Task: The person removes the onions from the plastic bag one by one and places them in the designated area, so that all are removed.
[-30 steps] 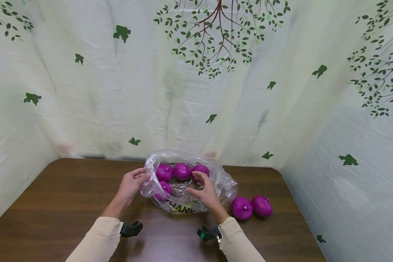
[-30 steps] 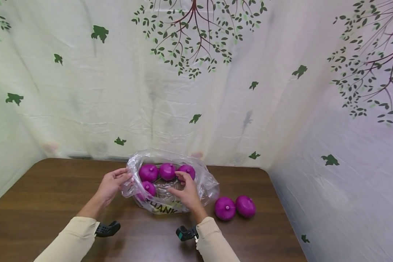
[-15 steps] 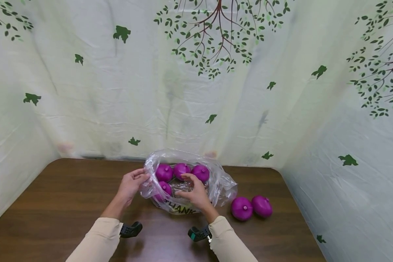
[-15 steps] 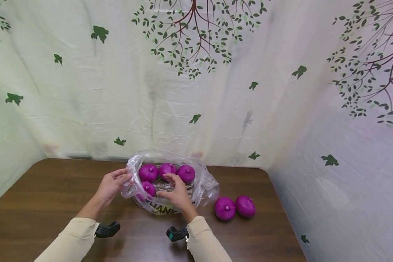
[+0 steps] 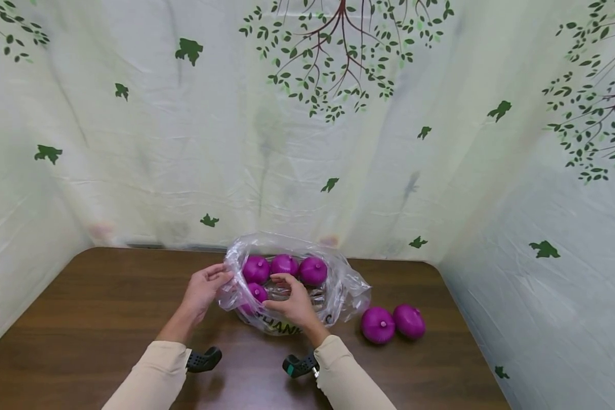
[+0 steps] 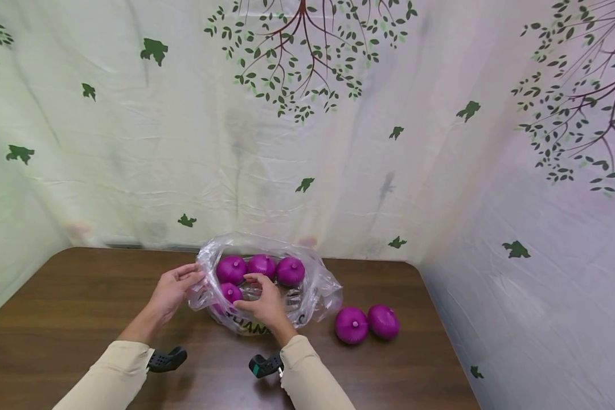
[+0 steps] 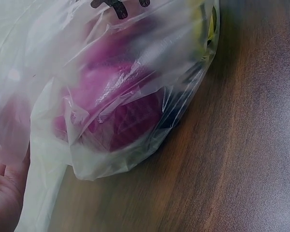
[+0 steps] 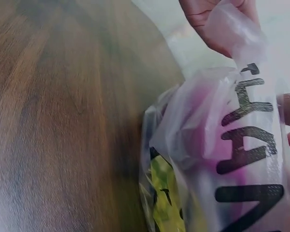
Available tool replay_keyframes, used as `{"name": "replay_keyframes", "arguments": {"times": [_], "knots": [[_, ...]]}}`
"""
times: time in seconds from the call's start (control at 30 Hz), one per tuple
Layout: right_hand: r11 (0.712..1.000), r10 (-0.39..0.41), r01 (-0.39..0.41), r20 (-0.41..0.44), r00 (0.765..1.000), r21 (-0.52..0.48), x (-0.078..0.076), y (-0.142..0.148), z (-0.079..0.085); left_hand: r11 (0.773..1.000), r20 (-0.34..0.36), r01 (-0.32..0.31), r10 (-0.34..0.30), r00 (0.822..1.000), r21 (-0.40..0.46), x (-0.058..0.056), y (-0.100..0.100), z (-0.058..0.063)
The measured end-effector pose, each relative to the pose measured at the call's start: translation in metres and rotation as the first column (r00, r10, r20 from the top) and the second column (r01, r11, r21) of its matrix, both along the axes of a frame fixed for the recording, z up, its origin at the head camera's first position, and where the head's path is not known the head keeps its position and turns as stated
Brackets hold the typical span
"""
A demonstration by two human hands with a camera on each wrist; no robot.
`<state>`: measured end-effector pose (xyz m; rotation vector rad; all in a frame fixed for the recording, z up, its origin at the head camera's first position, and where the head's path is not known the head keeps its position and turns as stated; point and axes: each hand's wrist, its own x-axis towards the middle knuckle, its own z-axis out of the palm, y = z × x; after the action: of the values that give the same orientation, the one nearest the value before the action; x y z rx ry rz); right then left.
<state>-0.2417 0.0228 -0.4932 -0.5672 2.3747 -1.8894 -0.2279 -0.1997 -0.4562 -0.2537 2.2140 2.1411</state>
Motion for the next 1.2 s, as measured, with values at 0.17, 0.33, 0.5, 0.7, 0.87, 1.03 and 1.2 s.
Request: {"name": "replay_keyframes", "arguments": {"times": [0.17, 0.33, 0.5, 0.7, 0.87, 1.03, 1.2], "knots": [[1.0, 0.006, -0.006, -0.013, 1.0, 0.013, -0.002, -0.006, -0.004, 1.0, -0.006, -0.002, 0.002, 1.0, 0.0, -0.001, 0.001, 0.0], [1.0, 0.011, -0.011, -0.001, 1.0, 0.011, -0.002, -0.011, -0.005, 1.0, 0.004, -0.009, 0.009, 1.0, -0.022, -0.001, 0.001, -0.001], [1.0, 0.008, -0.007, 0.025, 1.0, -0.014, -0.003, -0.017, -0.006, 1.0, 0.007, -0.01, 0.01, 1.0, -0.025, -0.001, 0.0, -0.003], [1.0, 0.008, -0.008, 0.029, 1.0, -0.015, -0.006, -0.021, -0.009, 1.0, 0.006, -0.012, 0.012, 1.0, -0.013, -0.001, -0.002, -0.004], [1.0, 0.0, 0.001, 0.05, 0.999, -0.014, -0.009, -0.024, -0.013, 1.0, -0.004, -0.012, 0.012, 1.0, 0.009, 0.0, -0.001, -0.003], [1.0, -0.014, 0.015, 0.071, 0.997, -0.016, -0.009, -0.028, -0.015, 1.0, -0.016, -0.014, 0.015, 1.0, 0.028, 0.001, 0.0, -0.003], [1.0, -0.009, 0.011, 0.078, 0.997, -0.023, -0.008, -0.033, -0.018, 0.999, -0.02, -0.019, 0.02, 1.0, 0.034, 0.001, 0.0, -0.003]]}}
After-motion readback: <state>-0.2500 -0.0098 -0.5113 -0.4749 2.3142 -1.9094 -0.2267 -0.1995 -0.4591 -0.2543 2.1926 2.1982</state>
